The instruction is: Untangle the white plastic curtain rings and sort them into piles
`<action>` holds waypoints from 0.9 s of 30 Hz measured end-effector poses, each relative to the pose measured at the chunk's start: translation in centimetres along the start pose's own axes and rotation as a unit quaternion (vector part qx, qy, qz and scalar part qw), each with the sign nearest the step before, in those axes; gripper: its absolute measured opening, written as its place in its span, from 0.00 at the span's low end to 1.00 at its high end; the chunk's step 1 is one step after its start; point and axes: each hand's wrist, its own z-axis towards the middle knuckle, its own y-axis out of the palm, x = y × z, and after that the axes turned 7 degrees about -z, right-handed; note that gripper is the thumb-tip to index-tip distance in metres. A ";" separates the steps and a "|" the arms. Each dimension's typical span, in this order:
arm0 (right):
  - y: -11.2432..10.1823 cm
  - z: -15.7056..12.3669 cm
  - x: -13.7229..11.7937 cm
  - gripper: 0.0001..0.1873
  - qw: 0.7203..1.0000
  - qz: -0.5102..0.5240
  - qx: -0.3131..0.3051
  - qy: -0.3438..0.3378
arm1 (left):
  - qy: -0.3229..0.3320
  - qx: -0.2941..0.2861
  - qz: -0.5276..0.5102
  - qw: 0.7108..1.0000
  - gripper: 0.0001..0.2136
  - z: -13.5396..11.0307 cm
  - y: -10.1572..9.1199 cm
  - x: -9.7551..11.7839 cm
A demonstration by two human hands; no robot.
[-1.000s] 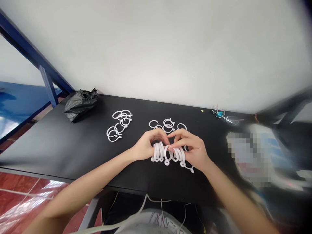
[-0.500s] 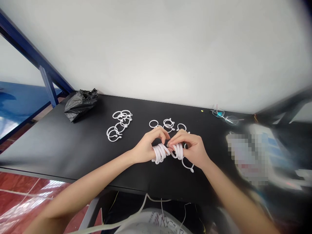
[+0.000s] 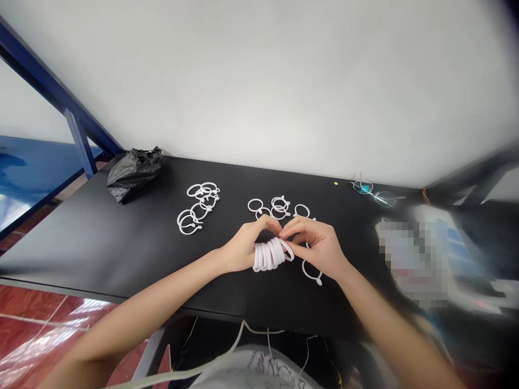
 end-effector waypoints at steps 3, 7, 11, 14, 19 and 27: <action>0.0 0.0 0.0 0.05 1.000 0.004 0.011 -0.011 | 0.024 -0.006 0.043 0.999 0.12 0.1 -0.4 0.1; -0.1 0.0 0.0 0.11 0.996 -0.044 0.004 -0.073 | 0.052 -0.031 0.114 0.992 0.14 0.1 -0.7 0.0; -0.1 -0.1 0.0 0.17 0.986 -0.119 -0.006 -0.117 | 0.096 -0.009 0.160 0.982 0.18 0.0 -0.8 -0.6; 0.1 -0.2 0.3 0.16 0.986 -0.114 0.008 -0.125 | 0.108 -0.011 0.183 0.977 0.20 -0.1 -1.0 -1.1; 0.0 -0.2 0.6 0.10 0.994 -0.049 0.077 -0.055 | -0.016 0.009 -0.013 1.000 0.21 0.2 -1.1 -0.7; 2.2 -0.7 0.9 0.31 0.999 -0.029 0.006 -0.032 | -0.209 0.104 -0.539 0.810 0.17 0.8 0.9 0.6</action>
